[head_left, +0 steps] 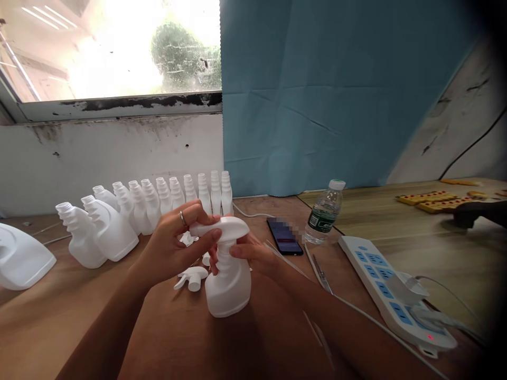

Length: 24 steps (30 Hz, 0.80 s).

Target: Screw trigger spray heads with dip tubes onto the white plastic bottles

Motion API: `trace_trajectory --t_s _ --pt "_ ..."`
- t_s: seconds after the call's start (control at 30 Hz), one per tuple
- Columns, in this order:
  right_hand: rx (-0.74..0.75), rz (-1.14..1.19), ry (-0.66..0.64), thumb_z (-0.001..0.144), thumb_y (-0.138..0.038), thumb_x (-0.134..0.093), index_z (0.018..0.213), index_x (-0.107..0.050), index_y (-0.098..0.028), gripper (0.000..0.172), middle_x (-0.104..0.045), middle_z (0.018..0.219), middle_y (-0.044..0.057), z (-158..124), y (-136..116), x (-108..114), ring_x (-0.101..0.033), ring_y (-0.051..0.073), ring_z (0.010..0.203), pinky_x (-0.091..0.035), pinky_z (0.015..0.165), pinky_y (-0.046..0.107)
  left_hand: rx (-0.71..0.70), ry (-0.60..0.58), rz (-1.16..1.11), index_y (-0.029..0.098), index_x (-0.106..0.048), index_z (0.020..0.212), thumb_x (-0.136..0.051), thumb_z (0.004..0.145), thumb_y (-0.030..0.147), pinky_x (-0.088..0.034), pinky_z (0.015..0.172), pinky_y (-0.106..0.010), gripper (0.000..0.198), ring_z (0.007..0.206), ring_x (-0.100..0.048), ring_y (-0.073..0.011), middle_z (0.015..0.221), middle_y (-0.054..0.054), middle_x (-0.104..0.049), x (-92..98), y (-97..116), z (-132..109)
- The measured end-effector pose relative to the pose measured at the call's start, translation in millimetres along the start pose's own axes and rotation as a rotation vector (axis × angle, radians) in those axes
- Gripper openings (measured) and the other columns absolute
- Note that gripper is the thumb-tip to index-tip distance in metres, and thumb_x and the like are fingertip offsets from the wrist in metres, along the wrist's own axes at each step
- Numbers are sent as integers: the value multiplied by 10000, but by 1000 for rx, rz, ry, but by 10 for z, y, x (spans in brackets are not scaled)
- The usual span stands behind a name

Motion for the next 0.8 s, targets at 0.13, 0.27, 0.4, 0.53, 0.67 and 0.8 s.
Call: trace_trajectory --t_s 0.13,0.27,0.4,0.53,0.67,0.8 --pt "-10 -91 114 744 -309 -790 1026 -516 -189 411 -612 753 -17 -5 25 4 -628 154 634 -508 617 300 18 23 -10 181 -500 723 -626 879 240 -389 403 -173 208 500 -457 -56 707 30 -466 2 -1 2" --pt "-3 -25 76 762 -379 -767 1063 -495 -205 441 -619 798 -9 4 29 -47 -628 159 649 -512 621 315 9 12 3 181 -497 712 -632 876 239 -381 407 -182 220 504 -460 -61 702 29 -475 12 -18 -5" --pt "-6 -96 190 730 -303 -807 995 -504 -206 414 -613 737 -28 9 52 -25 -616 144 587 -503 577 286 -15 15 22 178 -494 720 -633 873 190 -404 461 -181 207 542 -474 -60 697 34 -474 33 -35 -8" --pt "-1 28 62 780 -387 -747 1046 -530 -193 394 -637 779 4 -7 38 -26 -629 158 643 -517 633 307 -21 2 33 177 -498 721 -639 868 179 -417 490 -197 203 564 -502 -72 693 32 -487 34 -25 -5" --pt "-38 23 -17 794 -332 -722 1018 -601 -141 319 -682 792 56 -25 -37 -14 -675 204 743 -524 721 330 -10 7 33 181 -496 709 -639 872 209 -421 495 -219 218 531 -496 -77 656 40 -482 44 -4 -10" --pt "-73 98 -82 786 -412 -700 983 -615 -117 365 -702 807 105 -11 -52 -19 -686 247 753 -530 717 367 9 -9 33 181 -496 712 -639 874 213 -443 531 -227 218 569 -528 -89 667 34 -499 67 8 -27"
Point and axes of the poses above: each hand's wrist, its own z-axis towards the middle knuckle, its own x-axis out of the back of the hand, y = z × x, the point moved 3 cm from there along z, towards the middle knuckle
